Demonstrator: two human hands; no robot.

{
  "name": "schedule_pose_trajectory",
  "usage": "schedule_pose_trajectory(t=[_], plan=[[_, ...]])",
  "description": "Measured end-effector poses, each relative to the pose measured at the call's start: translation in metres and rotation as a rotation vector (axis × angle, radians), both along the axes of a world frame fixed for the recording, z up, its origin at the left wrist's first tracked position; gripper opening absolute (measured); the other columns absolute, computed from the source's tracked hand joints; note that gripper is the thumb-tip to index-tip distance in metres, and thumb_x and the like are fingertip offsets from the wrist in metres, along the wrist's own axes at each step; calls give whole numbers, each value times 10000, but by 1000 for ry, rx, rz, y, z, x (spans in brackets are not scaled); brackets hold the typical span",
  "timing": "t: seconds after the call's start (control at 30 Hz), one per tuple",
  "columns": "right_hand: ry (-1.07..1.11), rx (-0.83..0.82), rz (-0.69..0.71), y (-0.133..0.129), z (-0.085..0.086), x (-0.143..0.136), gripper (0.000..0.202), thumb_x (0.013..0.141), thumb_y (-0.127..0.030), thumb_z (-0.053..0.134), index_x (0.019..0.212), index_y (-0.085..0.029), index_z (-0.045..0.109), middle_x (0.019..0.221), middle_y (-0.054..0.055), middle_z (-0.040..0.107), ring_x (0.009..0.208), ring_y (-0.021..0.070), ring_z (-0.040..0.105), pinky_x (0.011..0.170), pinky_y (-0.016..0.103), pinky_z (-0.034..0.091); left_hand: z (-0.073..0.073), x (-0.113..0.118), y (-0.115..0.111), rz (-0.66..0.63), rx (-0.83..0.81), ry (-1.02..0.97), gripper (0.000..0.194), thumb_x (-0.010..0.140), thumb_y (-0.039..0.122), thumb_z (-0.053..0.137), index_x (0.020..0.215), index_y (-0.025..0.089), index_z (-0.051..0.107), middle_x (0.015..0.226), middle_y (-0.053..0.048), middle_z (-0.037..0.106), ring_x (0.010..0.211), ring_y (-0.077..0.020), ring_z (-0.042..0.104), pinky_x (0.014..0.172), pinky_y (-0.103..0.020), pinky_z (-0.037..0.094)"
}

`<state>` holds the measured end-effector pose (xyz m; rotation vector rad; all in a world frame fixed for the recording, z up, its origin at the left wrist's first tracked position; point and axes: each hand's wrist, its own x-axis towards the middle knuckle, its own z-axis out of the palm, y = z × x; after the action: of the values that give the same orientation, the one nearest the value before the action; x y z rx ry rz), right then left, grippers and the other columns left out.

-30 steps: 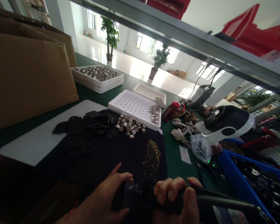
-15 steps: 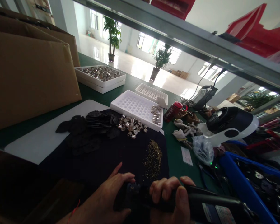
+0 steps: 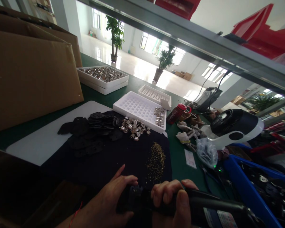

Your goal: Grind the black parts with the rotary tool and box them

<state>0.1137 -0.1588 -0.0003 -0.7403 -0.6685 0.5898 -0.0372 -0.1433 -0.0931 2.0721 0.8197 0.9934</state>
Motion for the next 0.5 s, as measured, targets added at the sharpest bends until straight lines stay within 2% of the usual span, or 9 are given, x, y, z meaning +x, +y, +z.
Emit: schedule_pose_trajectory(t=[0.13,0.33,0.5], plan=[[-25,-14,18,0,0,-2,151,947,-354,760,1025,-270,661,587,-106,586,375,92,497,397,203,489,5,-1,1,-15,4,20,981,657,47,762,1488,374,355,1249,11,761,1225,-302,756,1290,-661,314],[-142,18,65,1,1,-4,111,986,-340,724,1041,-284,644,601,-116,585,378,91,510,410,215,509,3,-1,2,-10,9,5,998,639,35,769,1481,364,345,1239,4,761,1167,-290,779,1277,-664,340],[-285,-52,73,-2,-11,-8,117,1025,-318,676,1060,-290,567,660,-117,546,431,82,515,463,221,472,2,0,3,-31,5,-1,1031,641,31,790,1493,369,318,1259,-3,760,1176,-288,778,1280,-670,327]])
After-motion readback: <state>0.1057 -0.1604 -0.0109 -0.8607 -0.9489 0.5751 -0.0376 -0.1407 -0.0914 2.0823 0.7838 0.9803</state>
